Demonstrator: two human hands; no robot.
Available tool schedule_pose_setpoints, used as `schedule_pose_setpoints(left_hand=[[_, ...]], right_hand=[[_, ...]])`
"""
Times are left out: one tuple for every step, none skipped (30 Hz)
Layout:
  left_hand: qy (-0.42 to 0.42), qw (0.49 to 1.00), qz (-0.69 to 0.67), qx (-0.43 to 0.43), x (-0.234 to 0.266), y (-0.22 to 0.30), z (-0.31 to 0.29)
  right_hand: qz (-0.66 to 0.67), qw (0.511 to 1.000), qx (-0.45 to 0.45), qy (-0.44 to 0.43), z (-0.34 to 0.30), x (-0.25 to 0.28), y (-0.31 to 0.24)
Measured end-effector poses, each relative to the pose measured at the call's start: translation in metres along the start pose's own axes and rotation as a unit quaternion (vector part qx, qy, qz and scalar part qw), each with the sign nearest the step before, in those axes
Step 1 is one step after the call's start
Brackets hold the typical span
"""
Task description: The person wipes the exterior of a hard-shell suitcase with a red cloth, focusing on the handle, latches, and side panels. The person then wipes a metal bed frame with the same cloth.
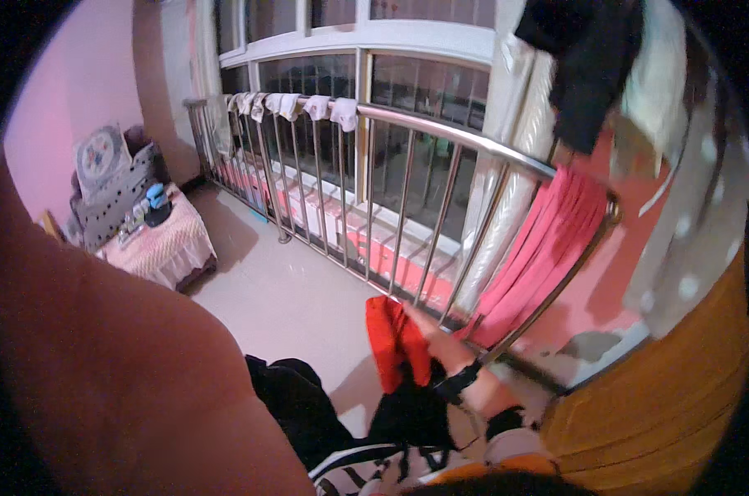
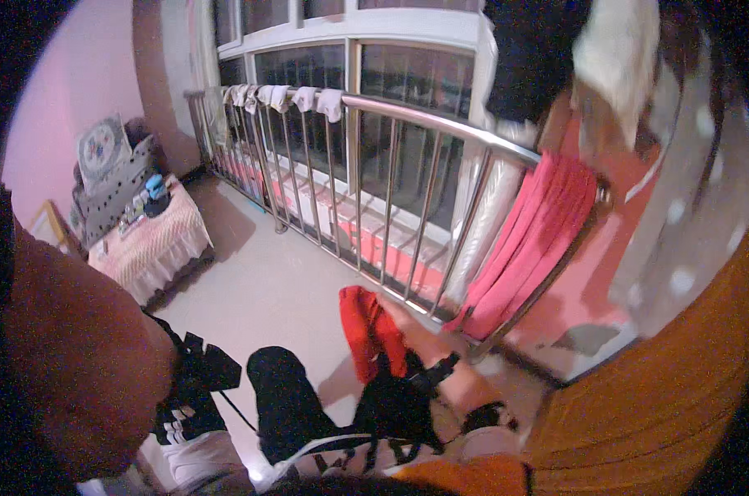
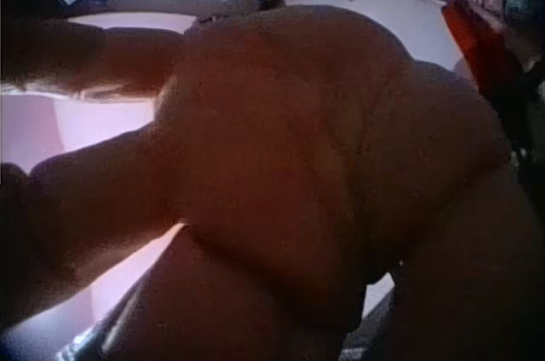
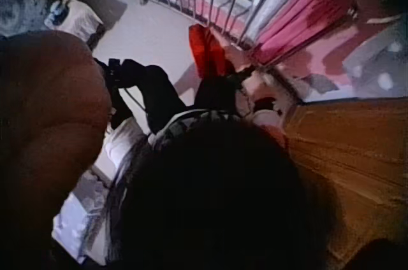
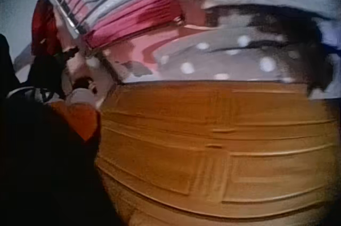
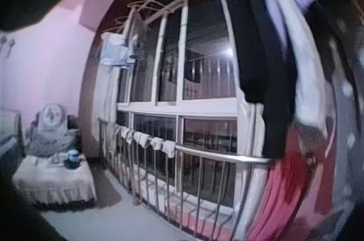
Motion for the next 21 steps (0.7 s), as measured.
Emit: schedule_pose_setpoints(left_hand=[[0.01,1.0,-0.003,0.003,0.004,0.004,0.01],[0.017,1.0,-0.007,0.006,0.005,0.008,0.019],[0.019,1.0,-0.012,0.0,0.012,0.018,0.021],[0.026,1.0,-0.017,0.004,0.016,0.021,0.026],[0.035,0.999,-0.027,0.005,0.02,0.021,0.026],[0.039,0.999,-0.036,0.008,0.026,0.018,0.024],[0.031,0.999,-0.036,0.019,0.028,0.011,0.022],[0.017,0.999,-0.034,0.028,0.03,0.001,0.021],[0.006,0.999,-0.031,0.033,0.031,-0.012,0.018],[-0.001,0.999,-0.025,0.026,0.029,-0.027,0.014],[-0.006,1.0,-0.016,0.014,0.027,-0.042,0.01],[-0.017,1.0,-0.008,-0.005,0.025,-0.052,0.01],[-0.026,0.999,-0.015,-0.015,0.021,-0.062,0.006],[-0.019,0.999,-0.015,-0.026,0.025,-0.073,0.004],[0.0,0.999,-0.017,-0.037,0.03,-0.082,0.002],[0.018,0.998,-0.024,-0.06,0.032,-0.088,-0.002],[0.022,0.997,-0.027,-0.075,0.03,-0.092,0.001],[0.021,0.995,-0.027,-0.089,0.032,-0.091,-0.002],[0.02,0.995,-0.027,-0.098,0.029,-0.092,0.004],[0.025,0.993,-0.027,-0.111,0.026,-0.096,0.003],[0.033,0.991,-0.024,-0.127,0.023,-0.097,0.006]], right_hand=[[-0.058,0.997,0.024,0.036,-0.015,-0.019,-0.015],[-0.151,0.984,0.088,0.027,-0.032,-0.042,-0.034],[-0.176,0.976,0.128,0.007,-0.046,-0.06,-0.049],[-0.165,0.981,0.087,-0.053,-0.058,-0.068,-0.064],[-0.15,0.983,0.04,-0.1,-0.067,-0.068,-0.075],[-0.111,0.983,-0.007,-0.147,-0.071,-0.066,-0.071],[-0.056,0.976,-0.042,-0.208,-0.073,-0.06,-0.065],[0.004,0.954,-0.066,-0.293,-0.059,-0.058,-0.047],[0.012,0.946,-0.089,-0.31,-0.036,-0.049,-0.025],[0.018,0.939,-0.112,-0.326,-0.014,-0.037,-0.003],[-0.043,0.953,-0.131,-0.271,0.01,-0.016,0.016],[-0.113,0.96,-0.131,-0.218,0.035,0.001,0.026],[-0.164,0.97,-0.138,-0.118,0.045,0.023,0.039],[-0.203,0.961,-0.185,0.034,0.035,0.053,0.048],[-0.223,0.949,-0.223,0.018,0.031,0.066,0.05],[-0.334,0.925,-0.17,0.054,0.025,0.077,0.042],[-0.399,0.908,-0.113,0.052,0.019,0.076,0.033],[-0.448,0.884,-0.11,0.076,0.013,0.076,0.027],[-0.395,0.917,-0.054,0.031,0.007,0.062,0.016],[-0.268,0.963,-0.02,0.007,0.001,0.058,0.01],[-0.198,0.978,-0.063,0.034,-0.002,0.06,-0.004]])
Point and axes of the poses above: each hand's wrist, its own z-axis towards the middle knuckle, its own x-axis out of the back of the hand, y = z × x, the point moved 4 cm from there along z, towards the middle knuckle, and after that the axes turned 6 degrees about -x, right-handed, at the moved point
